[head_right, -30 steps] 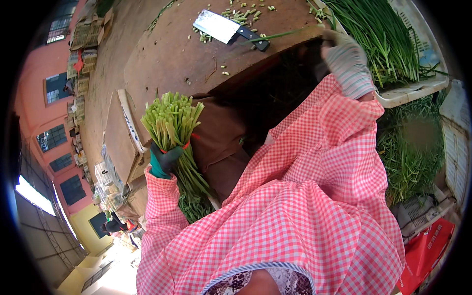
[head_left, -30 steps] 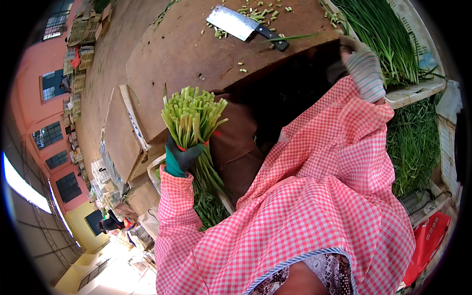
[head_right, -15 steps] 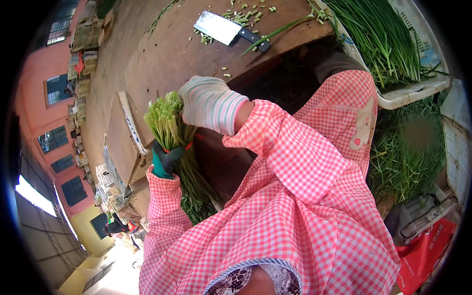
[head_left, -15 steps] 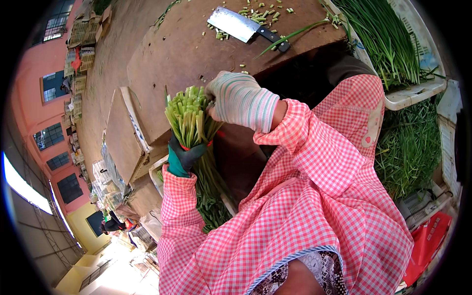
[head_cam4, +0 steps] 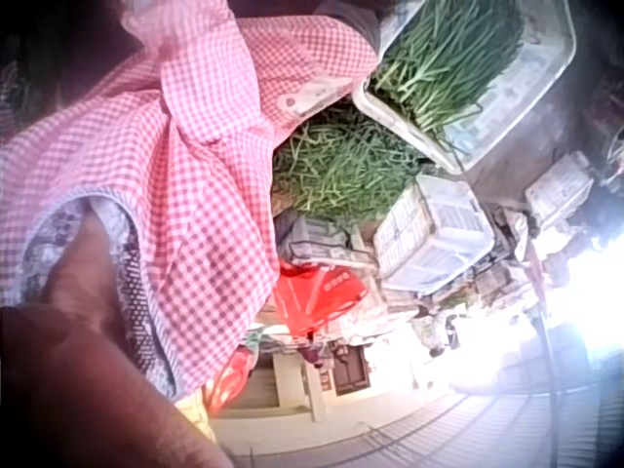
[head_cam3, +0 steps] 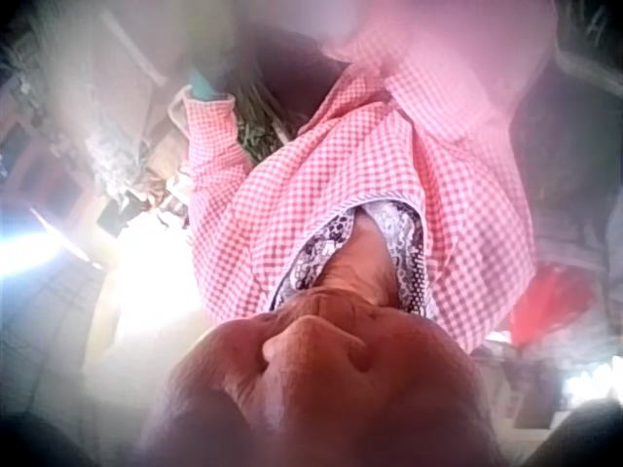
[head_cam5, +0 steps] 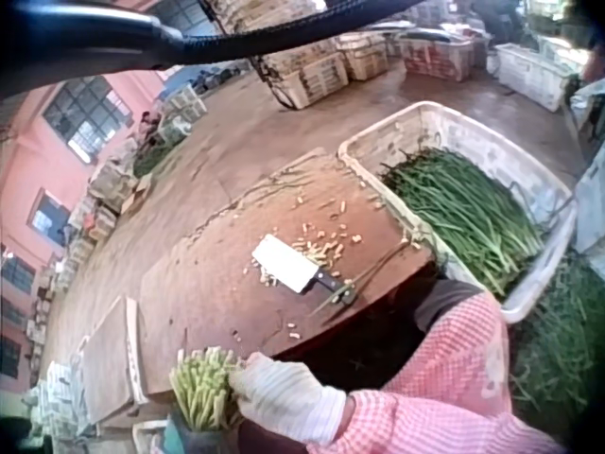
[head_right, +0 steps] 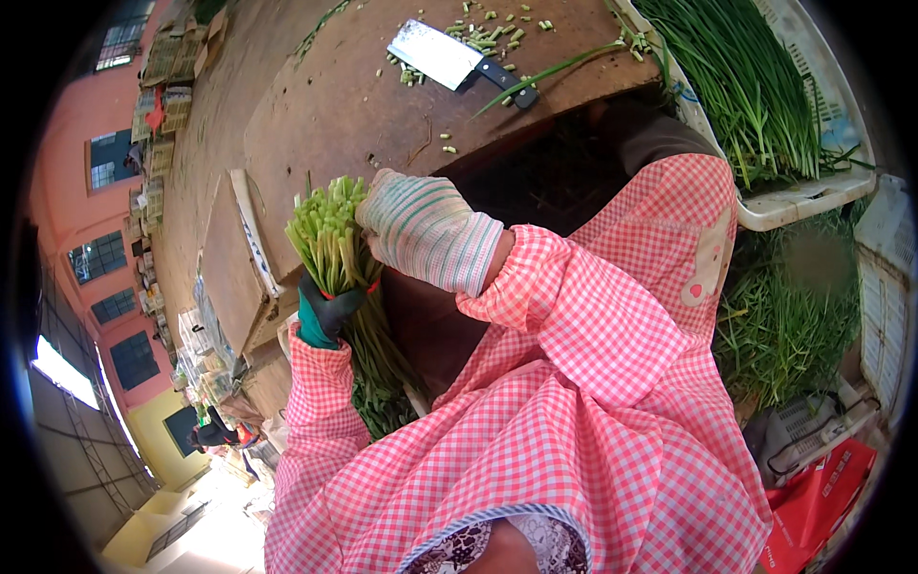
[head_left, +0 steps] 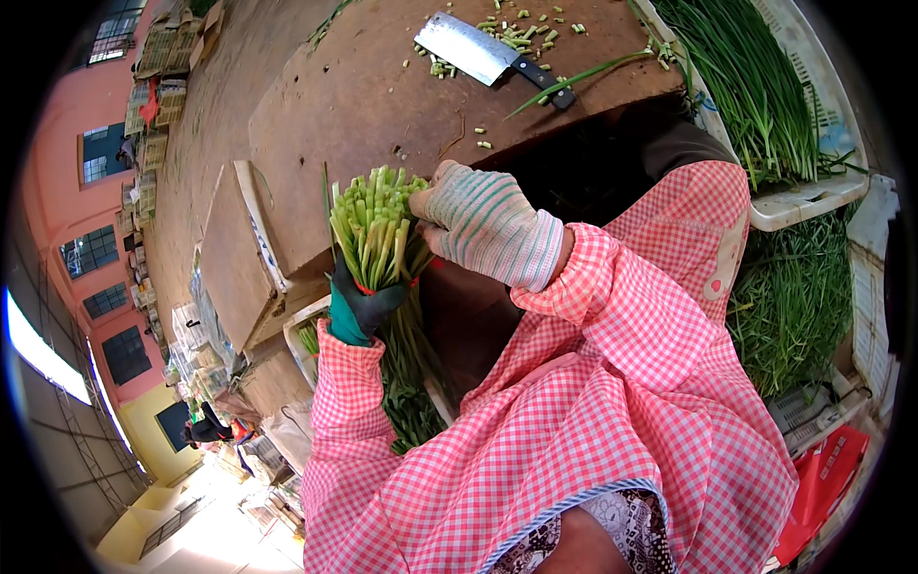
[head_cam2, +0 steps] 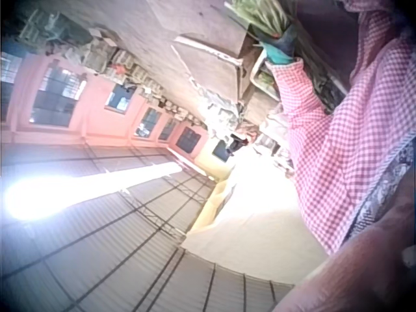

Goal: The person bundles bunches of green leaves with red ties, cuts the ends off with a large knife on a wooden surface, and organizes the trimmed bundles into crates.

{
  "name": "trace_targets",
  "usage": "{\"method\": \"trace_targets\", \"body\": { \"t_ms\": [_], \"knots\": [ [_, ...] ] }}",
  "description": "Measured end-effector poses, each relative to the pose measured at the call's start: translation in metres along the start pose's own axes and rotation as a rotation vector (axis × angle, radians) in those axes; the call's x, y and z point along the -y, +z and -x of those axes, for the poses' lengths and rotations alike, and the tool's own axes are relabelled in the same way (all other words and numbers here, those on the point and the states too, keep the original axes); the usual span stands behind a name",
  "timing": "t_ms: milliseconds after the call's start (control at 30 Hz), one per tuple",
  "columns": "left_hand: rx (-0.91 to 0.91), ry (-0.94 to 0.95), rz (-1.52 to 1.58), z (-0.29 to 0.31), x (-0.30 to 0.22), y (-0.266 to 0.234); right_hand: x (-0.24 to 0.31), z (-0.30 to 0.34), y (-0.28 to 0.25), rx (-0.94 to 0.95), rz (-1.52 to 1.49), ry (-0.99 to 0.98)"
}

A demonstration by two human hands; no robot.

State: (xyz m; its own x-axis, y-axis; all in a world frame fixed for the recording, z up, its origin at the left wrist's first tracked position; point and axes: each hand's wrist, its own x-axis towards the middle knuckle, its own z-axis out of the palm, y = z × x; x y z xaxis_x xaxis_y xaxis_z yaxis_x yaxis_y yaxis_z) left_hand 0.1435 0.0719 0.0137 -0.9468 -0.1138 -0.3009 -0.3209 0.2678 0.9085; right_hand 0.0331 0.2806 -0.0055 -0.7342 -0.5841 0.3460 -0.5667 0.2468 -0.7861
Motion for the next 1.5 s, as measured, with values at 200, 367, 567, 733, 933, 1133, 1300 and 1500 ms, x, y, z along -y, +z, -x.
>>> {"method": "trace_targets", "body": {
  "t_ms": [200,367,567,733,933,1133,1300,1500],
  "knots": [
    [-0.008,-0.012,-0.056,0.0,-0.005,0.004,-0.006,-0.019,-0.011,0.185,-0.088,0.115],
    [-0.006,-0.021,-0.07,-0.001,-0.01,0.006,-0.004,-0.039,-0.016,0.277,-0.042,-0.016],
    [-0.018,0.021,-0.12,0.0,-0.018,0.016,-0.011,-0.03,-0.008,0.163,0.124,0.018],
    [0.004,0.011,0.049,0.006,-0.008,0.01,-0.049,-0.028,-0.06,-0.07,0.287,0.209],
    [0.001,0.064,0.053,0.004,-0.013,0.013,-0.117,0.03,-0.158,-0.132,0.791,0.651],
    [-0.006,0.039,-0.004,0.006,-0.013,0.011,-0.113,0.066,-0.165,-0.111,0.582,0.606],
    [0.028,0.016,0.017,0.002,-0.011,0.013,-0.036,0.019,-0.068,-0.11,0.022,0.127],
    [-0.055,0.051,-0.129,0.003,-0.012,0.02,-0.004,-0.011,-0.012,0.234,0.183,0.005]
  ]
}}
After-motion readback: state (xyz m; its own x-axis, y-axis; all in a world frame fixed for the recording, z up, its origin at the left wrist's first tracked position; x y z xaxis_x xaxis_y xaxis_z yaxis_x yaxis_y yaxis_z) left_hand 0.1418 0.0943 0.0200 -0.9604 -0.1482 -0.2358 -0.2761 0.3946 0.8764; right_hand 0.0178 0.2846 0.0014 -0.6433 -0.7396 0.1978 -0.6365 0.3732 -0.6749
